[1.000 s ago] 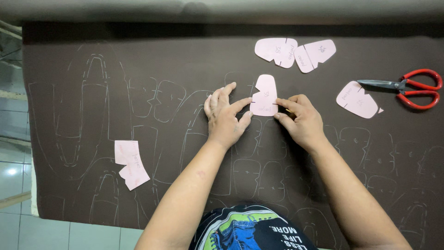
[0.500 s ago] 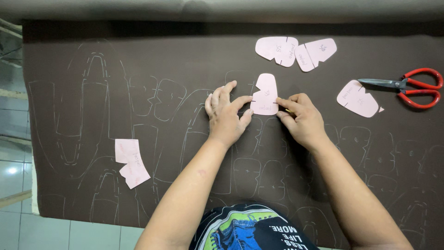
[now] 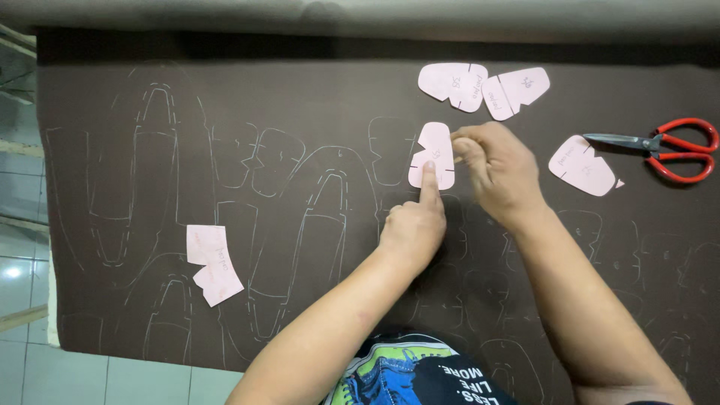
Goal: The person places pink paper shoe patterns on a large brown sheet and traces around each pattern with a marking pen, drawing outlines on the material. They reposition the patterns one at a time across the sheet, continuing to trace new outlines.
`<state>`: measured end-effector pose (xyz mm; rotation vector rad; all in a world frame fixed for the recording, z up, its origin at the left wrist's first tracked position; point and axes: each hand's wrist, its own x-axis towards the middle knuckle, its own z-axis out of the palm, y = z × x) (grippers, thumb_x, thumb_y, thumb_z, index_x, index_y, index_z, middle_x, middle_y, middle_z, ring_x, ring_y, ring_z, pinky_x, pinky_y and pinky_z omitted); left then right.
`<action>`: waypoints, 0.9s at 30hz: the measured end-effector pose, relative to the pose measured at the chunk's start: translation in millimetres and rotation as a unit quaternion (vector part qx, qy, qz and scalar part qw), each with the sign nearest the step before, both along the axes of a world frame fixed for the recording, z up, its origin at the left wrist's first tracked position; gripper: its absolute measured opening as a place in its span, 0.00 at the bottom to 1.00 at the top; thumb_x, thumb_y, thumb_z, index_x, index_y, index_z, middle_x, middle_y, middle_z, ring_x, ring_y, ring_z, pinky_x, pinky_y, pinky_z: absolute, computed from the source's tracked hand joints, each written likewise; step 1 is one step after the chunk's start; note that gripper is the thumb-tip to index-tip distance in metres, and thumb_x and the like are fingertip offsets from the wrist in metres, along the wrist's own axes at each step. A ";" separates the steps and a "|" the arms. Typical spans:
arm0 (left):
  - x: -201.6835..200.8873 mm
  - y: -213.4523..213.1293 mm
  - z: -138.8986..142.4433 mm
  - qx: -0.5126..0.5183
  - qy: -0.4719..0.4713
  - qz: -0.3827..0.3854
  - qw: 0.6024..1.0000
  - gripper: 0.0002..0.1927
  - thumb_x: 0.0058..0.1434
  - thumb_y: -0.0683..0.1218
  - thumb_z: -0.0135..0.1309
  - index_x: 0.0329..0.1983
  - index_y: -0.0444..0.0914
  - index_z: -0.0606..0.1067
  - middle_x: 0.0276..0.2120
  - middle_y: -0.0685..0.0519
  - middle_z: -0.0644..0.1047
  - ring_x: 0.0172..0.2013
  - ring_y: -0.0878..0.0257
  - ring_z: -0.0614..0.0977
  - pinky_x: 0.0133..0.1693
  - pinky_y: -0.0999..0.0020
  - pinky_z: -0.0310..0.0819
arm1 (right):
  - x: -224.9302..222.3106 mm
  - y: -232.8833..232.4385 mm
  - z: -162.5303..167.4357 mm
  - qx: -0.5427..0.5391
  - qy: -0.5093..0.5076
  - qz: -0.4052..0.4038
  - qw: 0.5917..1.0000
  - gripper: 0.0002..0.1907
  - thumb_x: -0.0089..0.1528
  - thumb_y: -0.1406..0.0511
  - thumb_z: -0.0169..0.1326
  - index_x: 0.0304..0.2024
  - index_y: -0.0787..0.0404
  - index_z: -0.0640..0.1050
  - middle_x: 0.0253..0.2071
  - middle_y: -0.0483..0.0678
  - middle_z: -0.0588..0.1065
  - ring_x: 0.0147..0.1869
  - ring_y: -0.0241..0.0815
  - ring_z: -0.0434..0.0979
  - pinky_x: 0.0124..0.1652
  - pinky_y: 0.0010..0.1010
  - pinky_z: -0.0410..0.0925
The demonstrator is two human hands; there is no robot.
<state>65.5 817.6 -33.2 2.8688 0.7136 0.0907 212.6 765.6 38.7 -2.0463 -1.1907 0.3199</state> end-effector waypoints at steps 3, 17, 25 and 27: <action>3.4 -0.7 -6.9 -0.128 0.024 0.070 0.989 0.34 0.69 0.46 0.47 0.74 0.26 0.55 0.23 0.40 0.81 0.22 0.45 0.82 0.27 0.50 0.80 | -4.5 22.3 7.8 -0.049 0.027 0.075 0.996 0.13 0.68 0.60 0.51 0.45 0.64 0.79 0.40 0.54 0.79 0.43 0.53 0.80 0.42 0.39 0.71; 0.3 9.0 -13.0 -0.252 0.007 0.092 0.963 0.29 0.68 0.48 0.43 0.70 0.35 0.54 0.29 0.35 0.80 0.32 0.34 0.83 0.37 0.41 0.78 | -13.5 41.0 -8.7 0.030 -0.137 0.195 0.971 0.06 0.66 0.64 0.56 0.37 0.61 0.79 0.33 0.50 0.78 0.40 0.55 0.78 0.44 0.44 0.67; -2.1 13.6 -0.8 -0.231 0.020 0.078 0.970 0.30 0.72 0.50 0.40 0.73 0.33 0.52 0.28 0.36 0.80 0.32 0.35 0.83 0.35 0.44 0.80 | -14.9 36.2 -0.9 -0.023 -0.166 0.165 0.972 0.08 0.65 0.63 0.58 0.34 0.61 0.78 0.32 0.51 0.78 0.37 0.56 0.77 0.40 0.45 0.68; -2.3 14.6 -1.0 -0.215 0.010 0.073 0.974 0.30 0.72 0.49 0.41 0.72 0.32 0.54 0.28 0.37 0.80 0.31 0.36 0.83 0.35 0.45 0.80 | -17.6 40.5 0.1 -0.030 -0.140 0.149 0.978 0.09 0.65 0.62 0.57 0.34 0.61 0.79 0.32 0.51 0.78 0.37 0.57 0.77 0.38 0.45 0.69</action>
